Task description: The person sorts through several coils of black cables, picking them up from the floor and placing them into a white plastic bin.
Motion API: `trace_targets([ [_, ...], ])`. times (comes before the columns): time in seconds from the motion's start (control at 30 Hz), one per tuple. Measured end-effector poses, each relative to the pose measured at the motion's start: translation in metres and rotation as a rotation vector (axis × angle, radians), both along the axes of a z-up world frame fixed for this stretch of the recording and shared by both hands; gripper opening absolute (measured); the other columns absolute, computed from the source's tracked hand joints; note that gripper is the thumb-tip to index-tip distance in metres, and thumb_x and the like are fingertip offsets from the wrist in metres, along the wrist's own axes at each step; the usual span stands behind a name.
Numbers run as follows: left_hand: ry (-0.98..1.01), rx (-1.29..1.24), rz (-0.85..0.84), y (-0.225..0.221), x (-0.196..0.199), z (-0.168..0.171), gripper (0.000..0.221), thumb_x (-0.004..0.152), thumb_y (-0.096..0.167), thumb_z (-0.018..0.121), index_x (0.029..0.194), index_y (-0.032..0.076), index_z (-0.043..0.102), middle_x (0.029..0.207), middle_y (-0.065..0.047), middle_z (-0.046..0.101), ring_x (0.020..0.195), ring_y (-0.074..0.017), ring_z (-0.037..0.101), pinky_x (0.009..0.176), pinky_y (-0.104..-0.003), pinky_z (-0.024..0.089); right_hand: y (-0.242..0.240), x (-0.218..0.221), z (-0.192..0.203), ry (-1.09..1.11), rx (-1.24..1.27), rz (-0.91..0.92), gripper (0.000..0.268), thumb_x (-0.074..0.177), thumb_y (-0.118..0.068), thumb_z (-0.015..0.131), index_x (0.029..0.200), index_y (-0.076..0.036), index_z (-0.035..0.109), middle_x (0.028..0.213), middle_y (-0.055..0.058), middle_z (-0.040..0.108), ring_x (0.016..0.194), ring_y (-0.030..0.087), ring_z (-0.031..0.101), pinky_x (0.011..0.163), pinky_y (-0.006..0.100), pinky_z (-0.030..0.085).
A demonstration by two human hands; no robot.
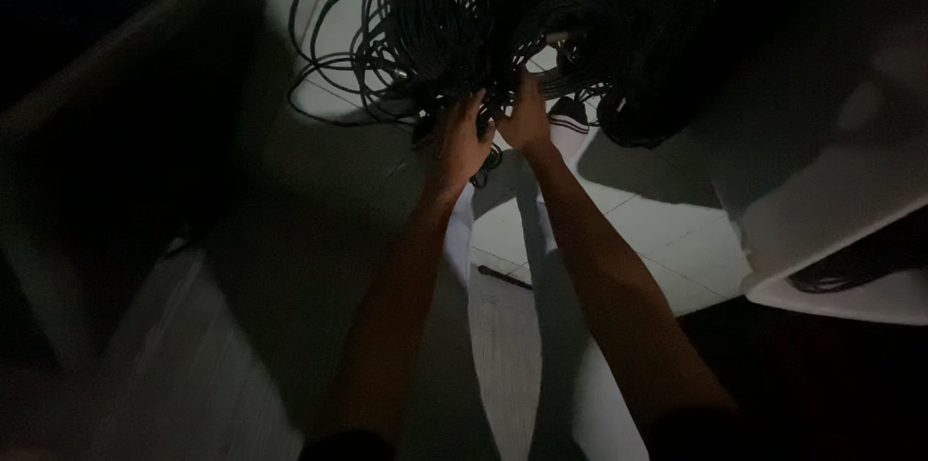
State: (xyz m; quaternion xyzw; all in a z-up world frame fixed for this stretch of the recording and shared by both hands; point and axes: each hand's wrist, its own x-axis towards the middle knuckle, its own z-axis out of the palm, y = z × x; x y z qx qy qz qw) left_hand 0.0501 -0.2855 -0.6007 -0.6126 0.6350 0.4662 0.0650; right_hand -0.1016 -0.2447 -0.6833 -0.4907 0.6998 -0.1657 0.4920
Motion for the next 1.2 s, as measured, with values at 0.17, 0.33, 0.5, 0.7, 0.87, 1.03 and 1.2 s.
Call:
trace_targets([
  [0.17,0.036,0.063,0.155,0.016,0.004,-0.017,0.060,0.095,0.024,0.071,0.147,0.005,0.049,0.137,-0.021,0.061,0.122,-0.0376,0.061,0.102,-0.047,0.050,-0.011,0.003,-0.023,-0.274,0.155,-0.221,0.081,0.085,-0.019,0.081,0.147,0.003,0.033,0.129,0.020,0.064,0.113,0.033,0.069,0.093,0.044,0.057],
  [0.33,0.150,0.029,0.400,0.026,0.007,-0.034,0.059,0.096,0.020,0.074,0.147,0.003,0.049,0.141,-0.024,0.056,0.129,-0.0402,0.057,0.106,-0.047,0.048,-0.033,-0.006,0.006,-0.330,0.418,-0.059,0.049,0.089,-0.032,0.077,0.123,0.000,0.062,0.105,0.014,0.072,0.095,0.026,0.071,0.084,0.042,0.058],
  [0.5,0.136,0.196,0.709,0.035,0.024,-0.031,0.060,0.100,0.025,0.067,0.152,0.007,0.043,0.148,-0.019,0.054,0.137,-0.0340,0.056,0.111,-0.043,0.047,-0.017,0.008,0.060,-0.336,0.526,-0.186,0.045,0.095,-0.046,0.065,0.102,-0.002,0.073,0.083,0.013,0.072,0.080,0.025,0.068,0.073,0.040,0.053],
  [0.7,0.071,0.118,0.565,0.043,0.027,0.023,0.063,0.100,0.027,0.068,0.154,0.006,0.041,0.153,-0.020,0.050,0.141,-0.0367,0.048,0.112,-0.048,0.042,0.043,0.010,0.118,-0.188,0.464,-0.040,0.053,0.098,-0.051,0.062,0.099,0.000,0.072,0.082,0.015,0.072,0.076,0.024,0.067,0.071,0.039,0.050],
  [0.87,0.118,0.152,0.588,0.060,0.030,0.064,0.074,0.097,0.027,0.070,0.156,0.005,0.033,0.151,-0.019,0.049,0.136,-0.0343,0.051,0.109,-0.046,0.044,0.057,0.013,0.206,-0.366,0.163,-0.089,0.033,0.100,-0.031,0.065,0.109,0.001,0.067,0.087,0.012,0.069,0.077,0.025,0.065,0.068,0.042,0.051],
  [1.03,0.266,0.251,0.630,0.077,0.039,0.117,0.076,0.101,0.026,0.069,0.169,0.009,0.038,0.121,-0.036,0.057,0.112,-0.0503,0.057,0.099,-0.056,0.050,0.059,-0.006,0.305,-0.357,0.342,-0.322,0.025,0.092,-0.025,0.074,0.105,-0.004,0.067,0.070,0.005,0.066,0.061,0.018,0.061,0.057,0.038,0.050],
  [1.2,0.213,-0.038,0.411,0.058,0.055,0.222,0.086,0.082,0.025,0.086,0.154,0.016,0.039,0.142,-0.017,0.058,0.128,-0.0327,0.060,0.103,-0.045,0.051,0.070,-0.027,0.375,-0.284,0.239,-0.301,0.031,0.093,-0.030,0.078,0.096,0.000,0.070,0.071,0.006,0.066,0.064,0.014,0.060,0.060,0.035,0.050],
])
